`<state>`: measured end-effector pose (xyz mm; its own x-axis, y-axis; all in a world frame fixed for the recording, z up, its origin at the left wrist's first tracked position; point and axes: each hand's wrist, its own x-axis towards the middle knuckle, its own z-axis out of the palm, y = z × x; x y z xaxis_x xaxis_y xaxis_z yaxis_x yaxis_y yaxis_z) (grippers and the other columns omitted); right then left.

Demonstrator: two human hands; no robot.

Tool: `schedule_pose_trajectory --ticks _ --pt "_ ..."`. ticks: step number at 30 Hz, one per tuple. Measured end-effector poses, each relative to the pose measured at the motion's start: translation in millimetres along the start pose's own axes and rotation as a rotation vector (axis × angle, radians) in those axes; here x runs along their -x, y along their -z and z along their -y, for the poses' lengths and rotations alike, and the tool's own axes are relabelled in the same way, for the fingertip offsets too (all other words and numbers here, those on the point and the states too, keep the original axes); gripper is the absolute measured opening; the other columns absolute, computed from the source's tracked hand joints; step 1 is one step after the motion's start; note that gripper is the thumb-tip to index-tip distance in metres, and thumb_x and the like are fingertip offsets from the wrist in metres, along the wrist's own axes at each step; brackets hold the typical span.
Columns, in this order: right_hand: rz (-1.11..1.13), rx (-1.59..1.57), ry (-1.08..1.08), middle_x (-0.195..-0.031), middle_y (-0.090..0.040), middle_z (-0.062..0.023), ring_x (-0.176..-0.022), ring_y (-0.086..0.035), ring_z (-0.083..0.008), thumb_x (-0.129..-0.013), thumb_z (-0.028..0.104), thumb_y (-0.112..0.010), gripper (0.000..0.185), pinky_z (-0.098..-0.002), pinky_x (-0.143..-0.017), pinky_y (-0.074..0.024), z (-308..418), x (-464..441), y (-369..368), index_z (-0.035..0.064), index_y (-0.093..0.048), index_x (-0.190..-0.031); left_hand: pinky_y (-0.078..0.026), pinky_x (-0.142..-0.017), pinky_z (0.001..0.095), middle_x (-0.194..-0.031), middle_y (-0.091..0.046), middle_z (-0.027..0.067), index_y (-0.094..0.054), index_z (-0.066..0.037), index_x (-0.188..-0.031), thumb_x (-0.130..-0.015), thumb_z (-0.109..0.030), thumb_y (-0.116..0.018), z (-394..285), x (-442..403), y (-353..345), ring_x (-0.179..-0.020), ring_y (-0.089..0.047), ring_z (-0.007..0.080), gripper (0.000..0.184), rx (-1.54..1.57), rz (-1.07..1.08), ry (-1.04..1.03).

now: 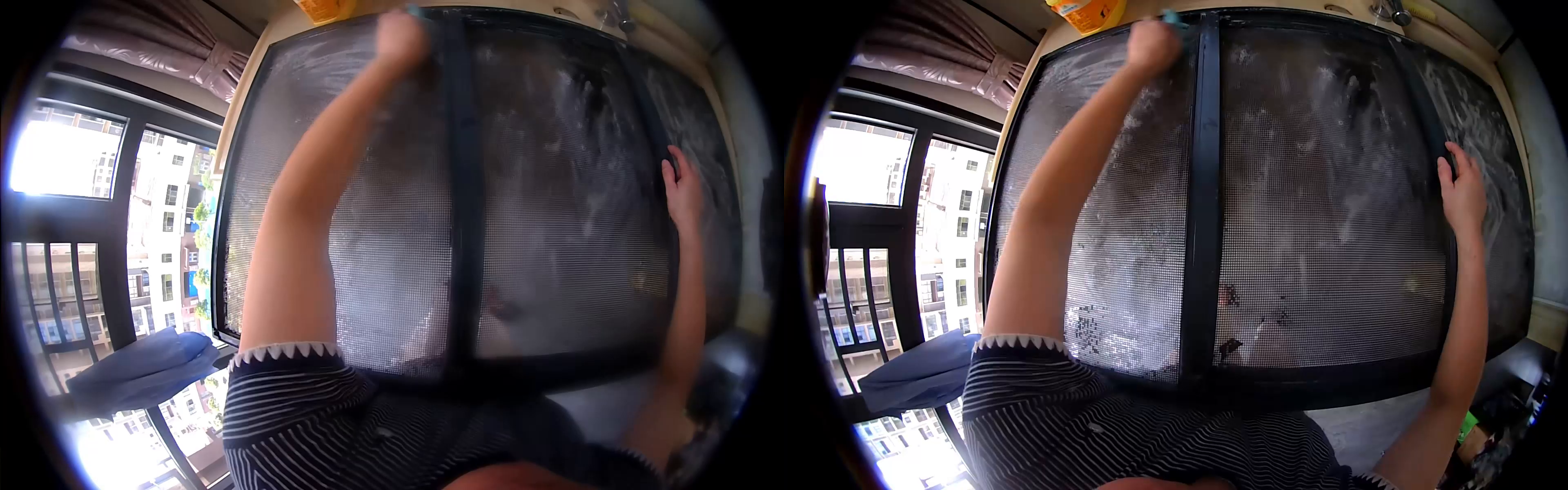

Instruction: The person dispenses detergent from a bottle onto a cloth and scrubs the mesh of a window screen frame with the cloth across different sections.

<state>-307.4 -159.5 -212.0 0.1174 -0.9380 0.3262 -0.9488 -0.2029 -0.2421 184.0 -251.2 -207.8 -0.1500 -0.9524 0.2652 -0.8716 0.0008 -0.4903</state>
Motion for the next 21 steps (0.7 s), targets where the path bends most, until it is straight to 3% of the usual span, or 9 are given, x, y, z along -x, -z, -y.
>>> schedule_pose_trajectory --ticks 3,5,7,10,11,13,15,18,21 --pt "0.120 0.088 -0.109 -0.092 -0.053 -0.0073 -0.073 -0.052 -0.0206 -0.086 0.033 -0.049 0.033 -0.0329 -0.066 -0.0430 14 -1 12 0.0184 -0.052 -0.115 -0.044 -0.077 0.0374 -0.079 -0.061 0.0118 -0.063 -0.005 -0.074 -0.079 -0.022 -0.048 -8 7 -1 -0.083 -0.056 0.0254 0.023 0.364 -0.139 -0.068" --pt "0.118 0.084 -0.120 -0.095 -0.054 -0.0078 -0.075 -0.053 -0.0213 -0.086 0.033 -0.049 0.033 -0.0329 -0.067 -0.0435 18 -2 15 0.0178 -0.052 -0.115 -0.044 -0.079 0.0361 -0.088 -0.060 0.0140 -0.064 -0.005 -0.080 -0.079 -0.022 -0.048 32 24 -12 -0.085 -0.056 0.0275 0.023 0.211 -0.144 0.109" --pt "0.094 0.048 -0.117 -0.097 -0.054 -0.0083 -0.075 -0.054 -0.0220 -0.086 0.034 -0.049 0.033 -0.0329 -0.068 -0.0439 11 0 8 0.0175 -0.052 -0.115 -0.044 -0.080 0.0348 -0.100 -0.057 0.0140 -0.065 -0.003 -0.083 -0.074 -0.014 -0.051 70 19 -53 -0.095 -0.052 0.0269 0.019 0.506 -0.196 0.483" --pt "0.033 0.006 -0.060 -0.093 -0.053 -0.0095 -0.073 -0.053 -0.0221 -0.086 0.031 -0.050 0.033 -0.0322 -0.067 -0.0432 4 0 1 0.0158 -0.053 -0.114 -0.044 -0.083 0.0347 -0.106 -0.054 0.0138 -0.063 -0.004 -0.092 -0.076 -0.015 -0.050 27 0 -7 -0.101 -0.050 0.0273 0.023 0.326 0.082 0.398" --pt "0.010 0.015 -0.050 -0.087 -0.053 -0.0105 -0.070 -0.051 -0.0216 -0.085 0.029 -0.051 0.032 -0.0317 -0.065 -0.0423 9 0 3 0.0142 -0.053 -0.114 -0.040 -0.086 0.0364 -0.099 -0.058 0.0098 -0.066 -0.016 -0.090 -0.073 -0.022 -0.052 9 -12 -15 -0.102 -0.048 0.0304 0.023 0.368 -0.061 0.398" --pt "-0.003 0.023 -0.042 -0.082 -0.053 -0.0115 -0.067 -0.050 -0.0212 -0.085 0.027 -0.052 0.032 -0.0313 -0.064 -0.0415 11 2 5 0.0128 -0.053 -0.113 -0.040 -0.087 0.0352 -0.098 -0.059 0.0099 -0.066 -0.020 -0.091 -0.069 -0.018 -0.050 -7 -37 -20 -0.099 -0.050 0.0272 0.027 0.363 -0.035 0.149" --pt "0.002 0.013 -0.046 -0.083 -0.053 -0.0115 -0.067 -0.051 -0.0215 -0.085 0.027 -0.052 0.032 -0.0315 -0.064 -0.0418 11 1 5 0.0132 -0.053 -0.113 -0.041 -0.086 0.0356 -0.097 -0.059 0.0099 -0.066 -0.021 -0.092 -0.072 -0.018 -0.049 -9 -43 -32 -0.099 -0.050 0.0257 0.026 0.344 -0.054 0.124" --pt "0.035 0.060 -0.086 -0.083 -0.053 -0.0113 -0.068 -0.051 -0.0215 -0.085 0.028 -0.052 0.032 -0.0322 -0.064 -0.0421 15 1 7 0.0146 -0.053 -0.114 -0.042 -0.085 0.0366 -0.098 -0.058 0.0098 -0.065 -0.021 -0.095 -0.076 -0.021 -0.049 -1 -7 5 -0.102 -0.050 0.0260 0.024 0.425 0.124 0.039" --pt "-0.014 0.004 -0.040 -0.084 -0.053 -0.0113 -0.068 -0.051 -0.0217 -0.085 0.029 -0.052 0.033 -0.0326 -0.063 -0.0423 14 4 5 0.0159 -0.052 -0.115 -0.043 -0.083 0.0372 -0.099 -0.058 0.0100 -0.063 -0.021 -0.099 -0.080 -0.024 -0.048 2 40 45 -0.101 -0.051 0.0259 0.025 0.449 0.073 -0.025"
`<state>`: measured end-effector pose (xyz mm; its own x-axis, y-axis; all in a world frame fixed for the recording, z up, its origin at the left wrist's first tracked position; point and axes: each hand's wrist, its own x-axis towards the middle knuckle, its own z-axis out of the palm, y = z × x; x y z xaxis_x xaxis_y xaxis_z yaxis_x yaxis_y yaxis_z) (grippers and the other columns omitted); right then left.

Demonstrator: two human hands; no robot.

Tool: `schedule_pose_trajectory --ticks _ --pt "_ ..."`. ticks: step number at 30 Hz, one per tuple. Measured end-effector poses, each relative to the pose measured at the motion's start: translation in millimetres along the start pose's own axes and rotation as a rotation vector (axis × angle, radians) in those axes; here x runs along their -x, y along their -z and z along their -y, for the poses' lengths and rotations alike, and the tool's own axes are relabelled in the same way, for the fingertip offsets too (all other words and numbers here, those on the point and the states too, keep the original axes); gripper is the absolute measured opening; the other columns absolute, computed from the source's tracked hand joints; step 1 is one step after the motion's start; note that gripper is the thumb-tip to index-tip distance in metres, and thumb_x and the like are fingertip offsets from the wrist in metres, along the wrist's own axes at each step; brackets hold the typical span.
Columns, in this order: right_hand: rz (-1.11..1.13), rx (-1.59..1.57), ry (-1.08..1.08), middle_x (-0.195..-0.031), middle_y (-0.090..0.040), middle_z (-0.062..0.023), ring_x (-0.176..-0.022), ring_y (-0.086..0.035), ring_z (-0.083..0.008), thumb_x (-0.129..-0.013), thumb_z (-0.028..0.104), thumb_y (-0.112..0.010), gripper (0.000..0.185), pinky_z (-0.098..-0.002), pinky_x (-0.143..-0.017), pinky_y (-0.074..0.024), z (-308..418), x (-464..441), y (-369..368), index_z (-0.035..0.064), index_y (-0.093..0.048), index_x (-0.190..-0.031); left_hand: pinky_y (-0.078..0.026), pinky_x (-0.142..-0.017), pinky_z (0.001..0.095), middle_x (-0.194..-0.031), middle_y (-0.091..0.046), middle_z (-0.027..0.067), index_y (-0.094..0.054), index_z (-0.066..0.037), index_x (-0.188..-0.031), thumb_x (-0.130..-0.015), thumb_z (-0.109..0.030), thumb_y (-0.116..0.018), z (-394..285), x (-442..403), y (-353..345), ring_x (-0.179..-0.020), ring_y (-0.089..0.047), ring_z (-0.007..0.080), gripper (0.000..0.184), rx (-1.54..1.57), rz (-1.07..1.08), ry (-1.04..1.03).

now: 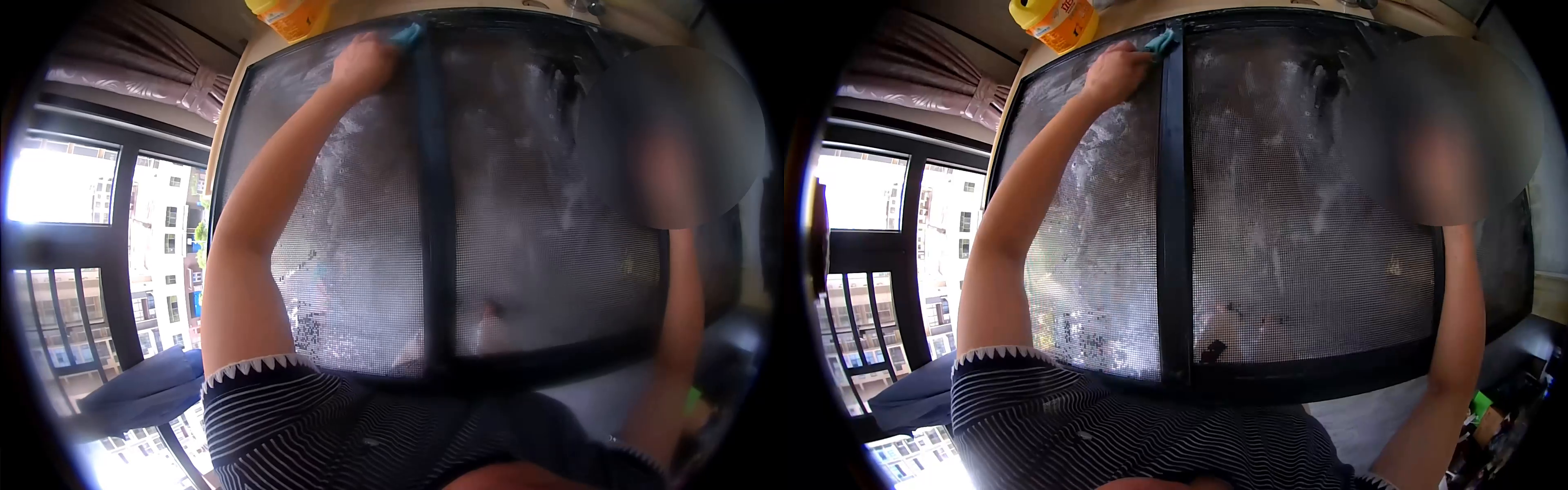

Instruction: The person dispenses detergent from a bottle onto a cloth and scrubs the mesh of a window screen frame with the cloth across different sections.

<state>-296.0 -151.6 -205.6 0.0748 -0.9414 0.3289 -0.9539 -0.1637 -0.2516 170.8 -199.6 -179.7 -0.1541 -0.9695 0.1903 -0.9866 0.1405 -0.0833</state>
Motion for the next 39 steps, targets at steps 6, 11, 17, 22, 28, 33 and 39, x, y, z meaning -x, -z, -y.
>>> schedule_pose_trajectory --ticks 6,11,17,22,28,33,39 --pt "0.128 0.032 -0.138 -0.103 -0.054 -0.0098 -0.087 -0.056 -0.0265 -0.085 0.031 -0.049 0.034 -0.0359 -0.071 -0.0449 8 -2 7 0.0160 -0.052 -0.115 -0.044 -0.081 0.0374 -0.099 -0.059 0.0092 -0.061 -0.023 -0.102 -0.079 -0.031 -0.051 5 -74 -48 -0.095 -0.055 0.0265 0.026 0.099 -0.260 0.298" --pt "0.119 0.029 -0.111 -0.101 -0.054 -0.0087 -0.084 -0.056 -0.0257 -0.085 0.032 -0.049 0.034 -0.0356 -0.070 -0.0452 5 -3 5 0.0174 -0.051 -0.116 -0.046 -0.074 0.0399 -0.091 -0.062 0.0117 -0.063 -0.017 -0.095 -0.077 -0.033 -0.054 -2 -50 -25 -0.084 -0.059 0.0302 0.026 0.106 -0.078 0.304" --pt "0.084 0.024 -0.104 -0.097 -0.056 -0.0108 -0.080 -0.055 -0.0246 -0.085 0.030 -0.050 0.033 -0.0342 -0.070 -0.0439 1 1 1 0.0167 -0.051 -0.116 -0.047 -0.070 0.0401 -0.083 -0.063 0.0111 -0.065 -0.016 -0.089 -0.075 -0.033 -0.056 -17 26 3 -0.079 -0.060 0.0303 0.024 0.169 -0.136 0.034" --pt "0.072 0.042 -0.055 -0.101 -0.054 -0.0098 -0.083 -0.056 -0.0253 -0.085 0.036 -0.048 0.035 -0.0354 -0.069 -0.0454 -15 -3 -9 0.0197 -0.051 -0.117 -0.047 -0.073 0.0425 -0.088 -0.063 0.0141 -0.064 -0.022 -0.096 -0.076 -0.038 -0.050 3 -59 -27 -0.082 -0.059 0.0338 0.029 0.009 -0.251 0.243" --pt "0.110 0.062 -0.079 -0.098 -0.054 -0.0085 -0.081 -0.056 -0.0235 -0.085 0.040 -0.047 0.038 -0.0362 -0.068 -0.0452 -21 -8 -13 0.0215 -0.050 -0.118 -0.048 -0.067 0.0431 -0.087 -0.062 0.0142 -0.060 -0.014 -0.096 -0.079 -0.034 -0.049 -38 38 5 -0.077 -0.060 0.0348 0.029 0.052 -0.061 0.175" --pt "0.021 0.037 -0.003 -0.094 -0.054 -0.0086 -0.078 -0.055 -0.0226 -0.085 0.040 -0.047 0.037 -0.0349 -0.069 -0.0445 -34 -9 -23 0.0227 -0.050 -0.118 -0.044 -0.041 0.0276 -0.066 -0.053 0.0052 -0.056 -0.006 -0.085 -0.071 -0.002 -0.060 -71 223 85 -0.051 -0.054 0.0162 0.015 0.338 -0.048 -0.333" --pt "0.090 0.037 -0.015 -0.089 -0.053 -0.0079 -0.072 -0.052 -0.0188 -0.086 0.041 -0.047 0.040 -0.0319 -0.066 -0.0429 -42 -16 -25 0.0195 -0.050 -0.119 -0.047 -0.044 0.0314 -0.066 -0.054 0.0046 -0.058 -0.015 -0.078 -0.075 -0.014 -0.057 1 132 13 -0.053 -0.056 0.0227 0.004 0.098 -0.386 -0.238"
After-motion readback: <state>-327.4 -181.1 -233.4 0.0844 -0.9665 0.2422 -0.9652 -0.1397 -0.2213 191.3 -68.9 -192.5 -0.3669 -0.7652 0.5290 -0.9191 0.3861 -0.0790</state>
